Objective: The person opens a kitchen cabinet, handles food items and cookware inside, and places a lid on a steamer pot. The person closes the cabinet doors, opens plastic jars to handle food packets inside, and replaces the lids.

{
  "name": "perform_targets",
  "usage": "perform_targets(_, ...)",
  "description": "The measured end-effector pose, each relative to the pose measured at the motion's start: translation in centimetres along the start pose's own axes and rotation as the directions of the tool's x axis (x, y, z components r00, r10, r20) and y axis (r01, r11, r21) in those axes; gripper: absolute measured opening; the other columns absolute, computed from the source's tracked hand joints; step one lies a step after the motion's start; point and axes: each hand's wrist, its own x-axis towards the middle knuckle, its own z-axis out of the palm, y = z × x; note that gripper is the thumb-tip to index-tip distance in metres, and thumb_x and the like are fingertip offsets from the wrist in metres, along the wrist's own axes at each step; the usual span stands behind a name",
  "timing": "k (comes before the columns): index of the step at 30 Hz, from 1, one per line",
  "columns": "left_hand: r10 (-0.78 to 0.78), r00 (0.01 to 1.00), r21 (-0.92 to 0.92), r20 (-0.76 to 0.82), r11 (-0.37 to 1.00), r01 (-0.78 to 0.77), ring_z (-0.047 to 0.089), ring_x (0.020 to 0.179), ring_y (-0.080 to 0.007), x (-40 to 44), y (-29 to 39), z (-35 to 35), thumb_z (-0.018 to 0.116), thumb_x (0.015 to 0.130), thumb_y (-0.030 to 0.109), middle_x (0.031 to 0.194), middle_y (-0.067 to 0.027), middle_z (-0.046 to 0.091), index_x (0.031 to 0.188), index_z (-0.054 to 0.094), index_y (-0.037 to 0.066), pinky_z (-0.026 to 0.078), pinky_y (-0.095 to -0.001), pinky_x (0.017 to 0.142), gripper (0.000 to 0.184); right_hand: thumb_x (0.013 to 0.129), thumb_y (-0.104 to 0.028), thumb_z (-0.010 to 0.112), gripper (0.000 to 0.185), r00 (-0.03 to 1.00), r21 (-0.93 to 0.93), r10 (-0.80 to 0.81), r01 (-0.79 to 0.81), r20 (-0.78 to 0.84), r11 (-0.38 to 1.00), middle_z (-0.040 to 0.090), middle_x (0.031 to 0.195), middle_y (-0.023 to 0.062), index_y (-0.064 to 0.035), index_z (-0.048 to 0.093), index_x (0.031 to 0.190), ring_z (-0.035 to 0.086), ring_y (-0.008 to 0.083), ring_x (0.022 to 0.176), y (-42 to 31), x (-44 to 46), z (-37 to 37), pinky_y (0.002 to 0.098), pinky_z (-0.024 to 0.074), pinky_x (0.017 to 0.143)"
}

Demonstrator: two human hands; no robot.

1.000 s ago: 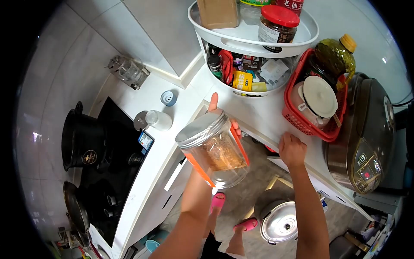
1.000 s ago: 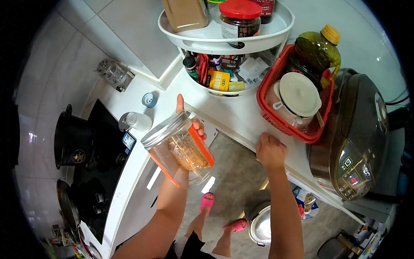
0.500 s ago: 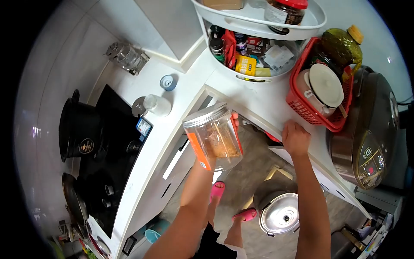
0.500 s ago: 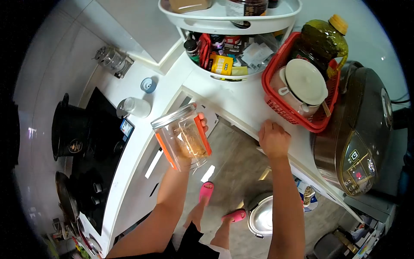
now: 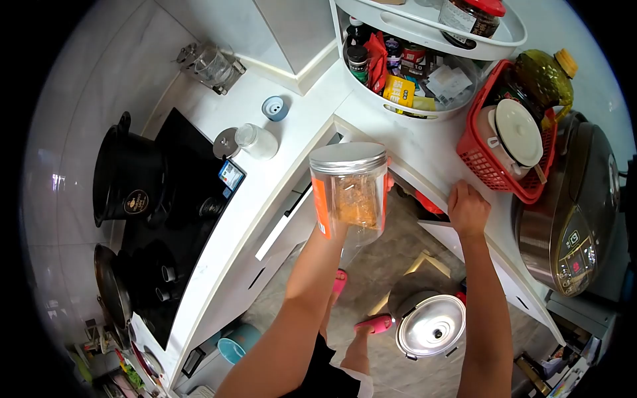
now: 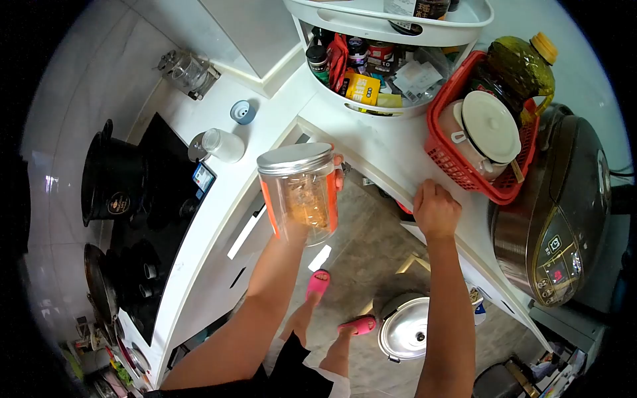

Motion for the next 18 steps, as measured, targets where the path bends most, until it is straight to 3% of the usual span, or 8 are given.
perform_targets(3, -0.038, 0.991, -0.079, 0.128, 0.996, 0.048, 0.058, 0.092, -0.0404, 0.4, 0.0, -1.2, 0.066, 0.077, 0.043, 0.115, -0.0282, 0.049, 0.129, 0.042, -0.008, 0.056, -0.0402, 0.074, 0.077, 0.082, -0.018, 0.057, 0.01, 1.0, -0.003, -0.001, 0.001, -0.009, 1.0, 0.06, 0.067, 0.0049, -0.0114, 0.051, 0.077, 0.061, 0.0242, 0.058, 0.1, 0.0, 0.1, 0.0376, 0.0491, 0.048)
perform_targets(5, -0.031, 0.986, -0.157, 0.166, 0.986, 0.057, 0.058, 0.093, -0.0419, 0.2, -0.4, -1.4, 0.068, 0.075, 0.041, 0.118, -0.0293, 0.048, 0.13, 0.041, -0.008, 0.056, -0.043, 0.079, 0.078, 0.082, -0.018, 0.057, 0.01, 1.0, 0.002, 0.001, -0.001, -0.015, 1.0, 0.06, 0.068, 0.0051, -0.0113, 0.052, 0.077, 0.062, 0.0241, 0.059, 0.1, -0.1, 0.2, 0.0376, 0.0494, 0.048)
perform_targets(11, -0.027, 0.998, -0.061, 0.063, 0.998, 0.03, 0.061, 0.086, -0.0379, -0.5, -0.3, -0.5, 0.061, 0.079, 0.048, 0.112, -0.028, 0.054, 0.129, 0.043, -0.007, 0.056, -0.0389, 0.071, 0.076, 0.082, -0.018, 0.057, 0.009, 1.0, 0.019, 0.013, -0.013, -0.008, 1.0, 0.061, 0.068, 0.005, -0.0108, 0.053, 0.079, 0.062, 0.0239, 0.061, 0.0, 0.0, -0.1, 0.038, 0.0499, 0.049)
perform_targets(13, 0.036, 0.997, 0.065, -0.069, 0.997, -0.032, 0.062, 0.085, -0.0358, -1.0, -0.6, 0.0, 0.057, 0.081, 0.05, 0.109, -0.0287, 0.057, 0.127, 0.046, -0.006, 0.055, -0.0354, 0.066, 0.074, 0.081, -0.019, 0.057, 0.009, 0.999, -0.01, 0.02, -0.02, -0.025, 1.0, 0.061, 0.069, 0.0047, -0.0115, 0.053, 0.079, 0.062, 0.0241, 0.06, 0.1, -0.1, 0.2, 0.0383, 0.05, 0.05)
perform_targets(14, 0.031, 0.998, 0.062, -0.061, 0.998, -0.027, 0.062, 0.085, -0.0358, -1.4, -0.7, 0.4, 0.057, 0.081, 0.05, 0.109, -0.0287, 0.057, 0.127, 0.046, -0.006, 0.055, -0.0354, 0.066, 0.074, 0.081, -0.019, 0.057, 0.009, 0.999, -0.017, 0.025, -0.025, -0.029, 1.0, 0.061, 0.069, 0.0047, -0.0115, 0.053, 0.079, 0.062, 0.0241, 0.06, 0.1, -0.2, 0.2, 0.0383, 0.05, 0.05)
perform_targets(16, 0.058, 0.969, 0.053, -0.241, 0.998, -0.047, 0.062, 0.085, -0.0346, -1.5, -0.9, 1.0, 0.058, 0.078, 0.055, 0.109, -0.0292, 0.057, 0.124, 0.049, -0.005, 0.053, -0.0335, 0.064, 0.076, 0.08, -0.02, 0.057, 0.009, 0.998, -0.007, 0.033, -0.032, 0.061, 0.999, 0.061, 0.07, 0.0047, -0.0123, 0.053, 0.079, 0.062, 0.0242, 0.06, 0.3, -0.2, 0.2, 0.0386, 0.0499, 0.049)
perform_targets(17, 0.046, 0.972, 0.046, -0.231, 0.998, -0.036, 0.062, 0.085, -0.0346, -1.2, -0.7, 1.1, 0.058, 0.078, 0.055, 0.109, -0.0292, 0.057, 0.124, 0.049, -0.005, 0.053, -0.0335, 0.064, 0.076, 0.08, -0.02, 0.057, 0.009, 0.997, -0.019, 0.043, -0.042, 0.057, 0.999, 0.061, 0.07, 0.0047, -0.0123, 0.053, 0.079, 0.062, 0.0242, 0.06, 0.4, -0.3, 0.2, 0.0386, 0.0499, 0.049)
perform_targets(18, -0.017, 0.996, 0.073, -0.085, 0.997, 0.023, 0.062, 0.087, -0.0344, -1.1, -0.3, 1.1, 0.061, 0.074, 0.058, 0.113, -0.029, 0.055, 0.126, 0.047, -0.004, 0.054, -0.0344, 0.066, 0.082, 0.079, -0.02, 0.058, 0.009, 0.998, 0.0, 0.043, -0.043, 0.042, 0.999, 0.061, 0.07, 0.0047, -0.0125, 0.052, 0.078, 0.062, 0.0241, 0.06, 0.3, -0.3, 0.2, 0.0386, 0.0497, 0.049)
